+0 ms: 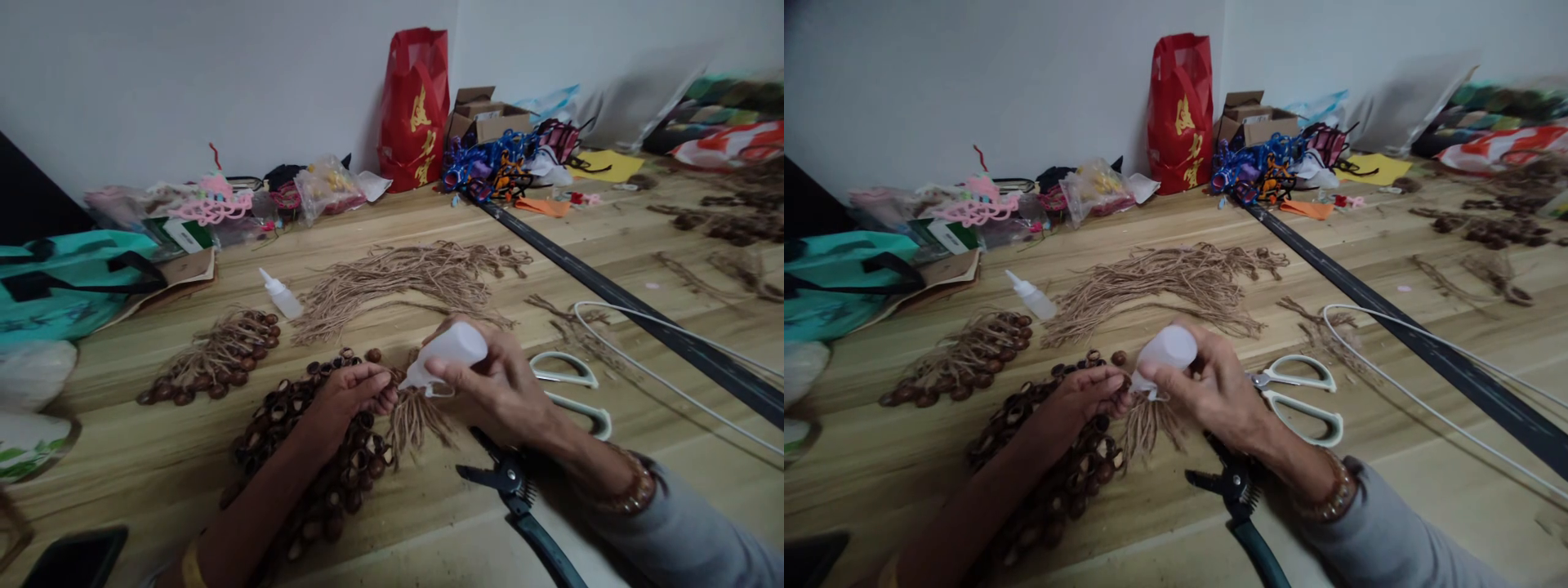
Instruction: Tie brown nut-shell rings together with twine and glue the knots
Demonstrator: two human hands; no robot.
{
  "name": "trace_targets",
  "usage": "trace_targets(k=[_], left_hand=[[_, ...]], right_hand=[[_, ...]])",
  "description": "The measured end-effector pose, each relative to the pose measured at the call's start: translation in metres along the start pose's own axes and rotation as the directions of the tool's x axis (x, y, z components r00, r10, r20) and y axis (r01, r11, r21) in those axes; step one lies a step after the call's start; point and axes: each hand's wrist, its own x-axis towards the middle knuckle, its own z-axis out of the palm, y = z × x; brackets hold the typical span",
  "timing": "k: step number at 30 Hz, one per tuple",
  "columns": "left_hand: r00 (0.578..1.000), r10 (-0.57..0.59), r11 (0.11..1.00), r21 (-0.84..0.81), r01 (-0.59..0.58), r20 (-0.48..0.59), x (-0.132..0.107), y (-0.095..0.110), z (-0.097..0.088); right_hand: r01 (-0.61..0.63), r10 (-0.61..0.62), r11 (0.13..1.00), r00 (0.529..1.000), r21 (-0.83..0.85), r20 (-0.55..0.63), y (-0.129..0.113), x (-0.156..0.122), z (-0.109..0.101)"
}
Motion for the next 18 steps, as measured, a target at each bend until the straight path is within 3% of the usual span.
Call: trace_targets(k=[5,10,13,18], left_hand=[[0.998,0.051,0.993,0.110,-0.046,-0.042,-0.001,-0.001,0.001],[0.968,0.189,0.927,0.356,-0.121,-0.164,-0.006,0.003,0.014],[0.942,0.269,0.869,0.473,-0.148,-0.200,-0.011,0.005,0.020],[0.891,0.420,0.737,0.637,-0.224,-0.173,-0.013,0.001,0.021]], right_hand=[[-0.031,0.079,0.970,0.979,0.242,-0.190,0.010,0.010,-0.014],[-0.042,0.123,0.925,0.973,0.377,-0.193,0.017,0.016,-0.017],[-0.055,0.127,0.931,0.976,0.361,-0.177,0.018,0.015,-0.015],[-0.093,0.122,0.974,0.984,0.209,-0.129,0.014,0.008,-0.010]])
